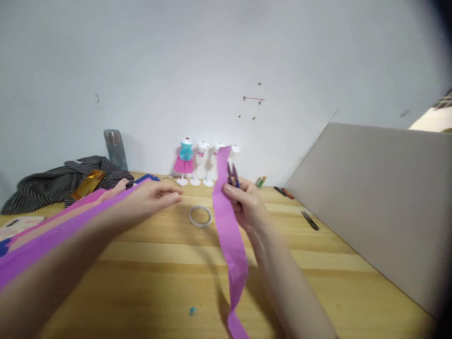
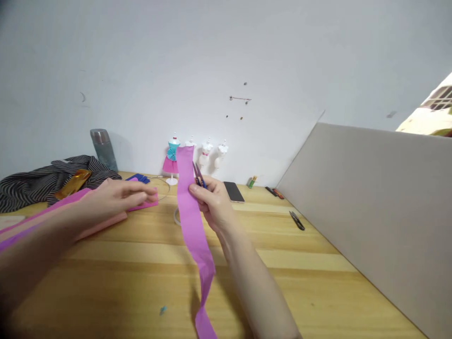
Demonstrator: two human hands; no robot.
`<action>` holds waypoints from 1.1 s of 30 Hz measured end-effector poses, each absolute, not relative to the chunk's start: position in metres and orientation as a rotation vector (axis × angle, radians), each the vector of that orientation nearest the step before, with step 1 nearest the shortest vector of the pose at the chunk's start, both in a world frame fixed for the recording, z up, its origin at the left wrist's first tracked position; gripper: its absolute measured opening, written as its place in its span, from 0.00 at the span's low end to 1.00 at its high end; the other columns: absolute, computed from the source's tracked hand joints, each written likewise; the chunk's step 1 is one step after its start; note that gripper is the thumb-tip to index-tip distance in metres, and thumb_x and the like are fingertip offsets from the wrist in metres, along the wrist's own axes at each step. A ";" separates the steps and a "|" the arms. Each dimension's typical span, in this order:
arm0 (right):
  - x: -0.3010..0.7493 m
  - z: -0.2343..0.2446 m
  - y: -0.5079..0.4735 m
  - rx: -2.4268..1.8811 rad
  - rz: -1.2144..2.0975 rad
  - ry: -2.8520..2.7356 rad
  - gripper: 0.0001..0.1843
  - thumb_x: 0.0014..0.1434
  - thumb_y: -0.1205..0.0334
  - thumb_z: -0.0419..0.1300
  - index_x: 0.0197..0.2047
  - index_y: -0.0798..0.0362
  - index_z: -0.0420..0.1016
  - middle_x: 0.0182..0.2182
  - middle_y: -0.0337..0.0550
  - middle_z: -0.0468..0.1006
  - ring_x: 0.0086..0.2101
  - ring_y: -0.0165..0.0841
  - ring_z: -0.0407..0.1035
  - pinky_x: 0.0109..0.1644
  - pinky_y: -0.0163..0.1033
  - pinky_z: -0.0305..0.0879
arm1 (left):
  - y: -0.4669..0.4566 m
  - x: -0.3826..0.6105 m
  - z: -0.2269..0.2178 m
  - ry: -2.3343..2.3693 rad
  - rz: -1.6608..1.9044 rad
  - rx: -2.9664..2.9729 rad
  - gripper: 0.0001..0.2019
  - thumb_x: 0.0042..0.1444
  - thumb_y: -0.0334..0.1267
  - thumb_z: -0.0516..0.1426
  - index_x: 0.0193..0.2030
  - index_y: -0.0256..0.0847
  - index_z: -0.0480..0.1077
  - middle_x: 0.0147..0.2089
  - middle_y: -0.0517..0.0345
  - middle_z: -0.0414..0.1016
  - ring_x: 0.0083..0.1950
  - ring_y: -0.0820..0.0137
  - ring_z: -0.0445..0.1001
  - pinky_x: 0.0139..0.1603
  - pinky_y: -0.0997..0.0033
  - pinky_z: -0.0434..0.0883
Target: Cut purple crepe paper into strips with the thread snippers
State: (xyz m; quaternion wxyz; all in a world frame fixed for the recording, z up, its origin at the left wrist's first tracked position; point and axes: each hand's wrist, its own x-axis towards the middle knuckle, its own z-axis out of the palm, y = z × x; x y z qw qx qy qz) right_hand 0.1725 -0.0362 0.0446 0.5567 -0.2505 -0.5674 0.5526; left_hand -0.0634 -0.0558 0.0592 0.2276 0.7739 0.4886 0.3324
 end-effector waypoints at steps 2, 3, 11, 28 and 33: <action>0.167 0.036 -0.023 -0.654 1.266 -1.304 0.15 0.44 0.58 0.67 0.21 0.54 0.64 0.14 0.27 0.52 0.16 0.19 0.41 0.18 0.29 0.35 | -0.045 -0.026 0.051 1.069 0.942 1.901 0.20 0.58 0.54 0.52 0.40 0.39 0.75 0.44 0.49 0.79 0.46 0.62 0.76 0.47 0.63 0.71; 0.166 0.032 -0.017 -0.675 1.244 -1.295 0.15 0.44 0.58 0.67 0.22 0.54 0.65 0.14 0.26 0.52 0.16 0.19 0.41 0.18 0.29 0.35 | -0.039 -0.011 0.047 0.975 0.969 1.816 0.21 0.58 0.54 0.52 0.40 0.37 0.74 0.45 0.47 0.78 0.48 0.61 0.75 0.48 0.61 0.71; 0.173 0.023 0.000 -0.764 1.170 -1.236 0.14 0.42 0.58 0.67 0.23 0.55 0.67 0.14 0.26 0.55 0.15 0.19 0.42 0.19 0.30 0.36 | -0.001 0.039 0.026 0.817 1.147 1.400 0.16 0.39 0.37 0.67 0.35 0.32 0.74 0.30 0.54 0.79 0.33 0.66 0.77 0.38 0.66 0.74; 0.164 -0.008 0.010 -1.177 0.810 -2.166 0.17 0.59 0.53 0.56 0.29 0.57 0.76 0.22 0.39 0.71 0.24 0.28 0.62 0.28 0.34 0.51 | -0.040 -0.041 0.082 0.440 1.779 1.482 0.09 0.41 0.40 0.69 0.24 0.40 0.74 0.15 0.65 0.65 0.17 0.77 0.64 0.18 0.77 0.65; 0.118 -0.044 -0.011 -1.218 0.703 -2.601 0.11 0.57 0.59 0.57 0.39 0.55 0.77 0.33 0.47 0.80 0.32 0.37 0.72 0.31 0.36 0.57 | -0.074 -0.050 0.088 0.042 1.599 1.838 0.14 0.48 0.43 0.65 0.16 0.44 0.70 0.10 0.66 0.60 0.09 0.77 0.58 0.11 0.75 0.64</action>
